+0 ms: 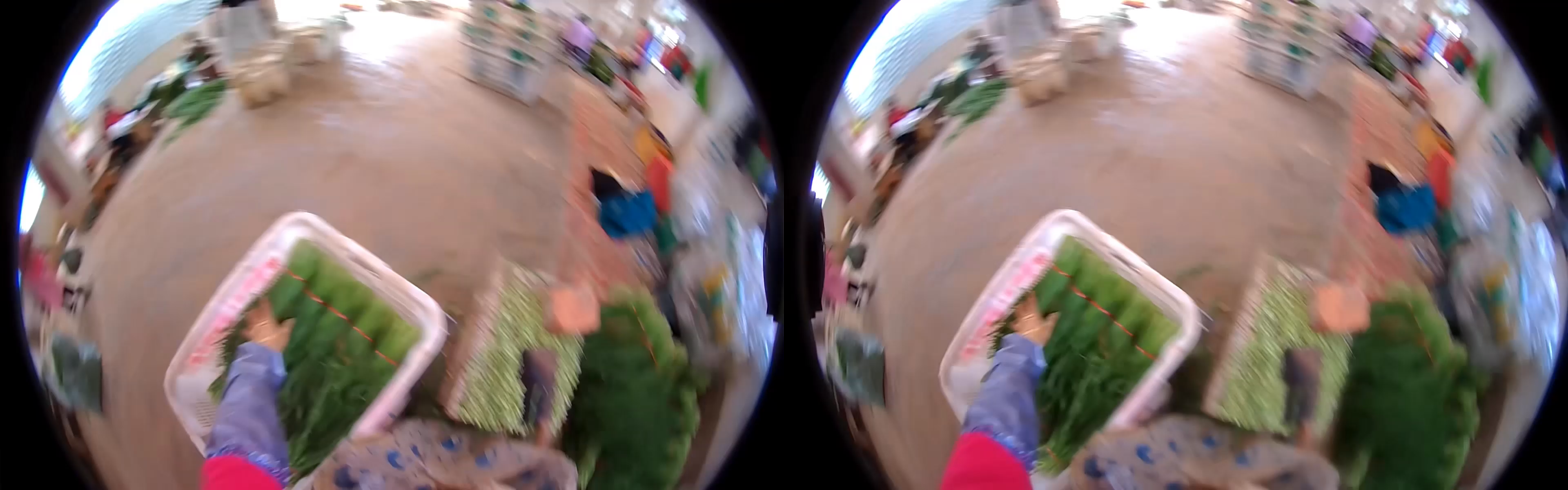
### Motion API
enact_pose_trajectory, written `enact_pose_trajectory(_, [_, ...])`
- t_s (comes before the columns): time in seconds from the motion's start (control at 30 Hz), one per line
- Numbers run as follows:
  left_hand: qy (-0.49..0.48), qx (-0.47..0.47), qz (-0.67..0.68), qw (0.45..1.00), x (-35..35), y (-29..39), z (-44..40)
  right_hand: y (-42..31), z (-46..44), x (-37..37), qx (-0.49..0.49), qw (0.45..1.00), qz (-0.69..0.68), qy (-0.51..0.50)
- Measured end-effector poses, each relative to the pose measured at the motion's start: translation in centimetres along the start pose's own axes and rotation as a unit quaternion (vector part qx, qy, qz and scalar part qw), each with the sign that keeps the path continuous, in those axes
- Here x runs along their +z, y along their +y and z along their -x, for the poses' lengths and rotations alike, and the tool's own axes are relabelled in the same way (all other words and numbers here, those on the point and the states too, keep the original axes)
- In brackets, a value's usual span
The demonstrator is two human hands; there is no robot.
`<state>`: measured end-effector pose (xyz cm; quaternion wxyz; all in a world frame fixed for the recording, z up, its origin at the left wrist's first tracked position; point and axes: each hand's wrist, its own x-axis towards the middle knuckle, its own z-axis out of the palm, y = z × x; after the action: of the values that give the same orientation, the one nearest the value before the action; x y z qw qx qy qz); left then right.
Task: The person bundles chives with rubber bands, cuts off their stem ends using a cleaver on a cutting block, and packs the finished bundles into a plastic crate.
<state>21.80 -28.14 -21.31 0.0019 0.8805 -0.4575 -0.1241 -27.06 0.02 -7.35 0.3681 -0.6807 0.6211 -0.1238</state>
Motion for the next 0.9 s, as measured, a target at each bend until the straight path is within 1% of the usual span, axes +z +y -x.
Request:
enact_pose_trajectory(0.03, [0.012,0.022,-0.058,0.998,1.2,-2.1,1.4,2.2,-0.7,1.0,0.071,0.981,0.004,-0.179])
enact_pose_trajectory(0.07, [0.002,0.114,-0.074,0.991,2.6,0.3,5.2,2.3,5.5,2.6,0.051,0.992,-0.019,-0.11])
enact_pose_trajectory(0.1, [0.066,0.113,-0.098,0.987,2.4,-2.3,6.0,3.0,2.5,2.5,-0.015,0.993,0.015,-0.115])
enact_pose_trajectory(0.13, [0.053,0.107,-0.084,0.989,1.7,-6.4,6.4,2.7,0.3,3.1,-0.037,0.994,0.012,-0.105])
enact_pose_trajectory(0.17, [0.068,0.185,-0.114,0.974,3.3,-8.6,5.8,1.2,3.6,5.0,0.068,0.995,-0.027,-0.073])
enact_pose_trajectory(0.2, [0.075,0.177,-0.075,0.979,2.7,-10.5,8.4,0.8,2.0,3.7,0.055,0.995,-0.017,-0.084])
enact_pose_trajectory(0.23, [0.08,0.168,-0.035,0.982,0.6,-10.7,10.6,-0.1,0.1,2.8,0.043,0.994,-0.007,-0.096])
enact_pose_trajectory(0.27, [0.066,0.221,0.001,0.973,-1.6,-8.6,12.9,-0.3,0.6,2.8,0.062,0.995,-0.024,-0.069])
enact_pose_trajectory(0.3, [0.052,0.242,0.039,0.968,-3.4,-8.3,16.5,-0.7,0.3,2.8,0.049,0.995,-0.032,-0.084])
enact_pose_trajectory(0.33, [0.01,0.231,0.193,0.954,-5.1,-5.2,20.9,-0.9,-0.3,2.9,0.035,0.994,-0.04,-0.098])
enact_pose_trajectory(0.37, [-0.031,0.226,0.326,0.917,-7.7,-2.0,24.7,-1.3,0.1,3.5,0.035,0.994,-0.063,-0.084])
enact_pose_trajectory(0.4, [-0.031,0.233,0.322,0.917,-8.4,-1.7,25.9,-2.1,-0.5,4.1,0.014,0.995,-0.064,-0.073])
enact_pose_trajectory(0.43, [-0.099,0.18,0.433,0.877,-8.3,-0.1,28.0,-1.1,-0.5,3.6,-0.008,0.996,-0.064,-0.061])
enact_pose_trajectory(0.47, [-0.202,0.116,0.53,0.815,-5.9,4.2,32.1,3.1,2.3,1.4,0.011,0.997,-0.052,-0.063])
enact_pose_trajectory(0.5, [-0.183,0.138,0.509,0.83,-10.6,2.6,24.8,-2.7,-4.2,3.1,-0.008,0.996,-0.08,-0.044])
enact_pose_trajectory(0.53, [-0.098,0.325,0.26,0.904,-14.1,0.9,20.2,-6.7,-8.0,4.5,-0.054,0.993,-0.096,-0.033])
enact_pose_trajectory(0.57, [-0.069,0.473,0.04,0.877,-5.5,4.8,31.1,3.6,1.4,1.7,-0.03,0.996,-0.063,-0.052])
enact_pose_trajectory(0.6, [-0.053,0.463,0.052,0.883,-6.0,6.5,32.9,4.1,2.5,0.6,-0.048,0.995,-0.077,-0.029])
enact_pose_trajectory(0.63, [-0.048,0.471,0.037,0.88,-8.6,5.8,29.5,0.9,0.1,1.4,-0.052,0.994,-0.091,-0.018])
enact_pose_trajectory(0.7, [-0.082,0.414,0.062,0.905,-5.8,6.1,30.1,2.9,1.1,2.0,-0.06,0.991,-0.043,-0.108])
enact_pose_trajectory(0.73, [-0.068,0.419,0.053,0.904,-5.5,5.7,30.2,2.1,2.2,0.3,-0.05,0.993,-0.074,-0.073])
enact_pose_trajectory(0.77, [-0.071,0.423,0.067,0.901,-3.8,6.5,31.0,2.9,3.4,-1.8,-0.049,0.993,-0.072,-0.082])
enact_pose_trajectory(0.83, [-0.125,0.366,0.148,0.91,-3.6,6.6,30.5,4.1,3.5,-2.5,-0.108,0.99,-0.088,0.014])
enact_pose_trajectory(0.87, [-0.162,0.355,0.183,0.902,-3.4,7.3,31.3,6.1,4.6,-3.8,-0.142,0.969,-0.103,0.175])
enact_pose_trajectory(0.9, [-0.164,0.354,0.165,0.906,-4.5,7.3,31.3,7.7,5.2,-4.5,-0.173,0.919,-0.124,0.332])
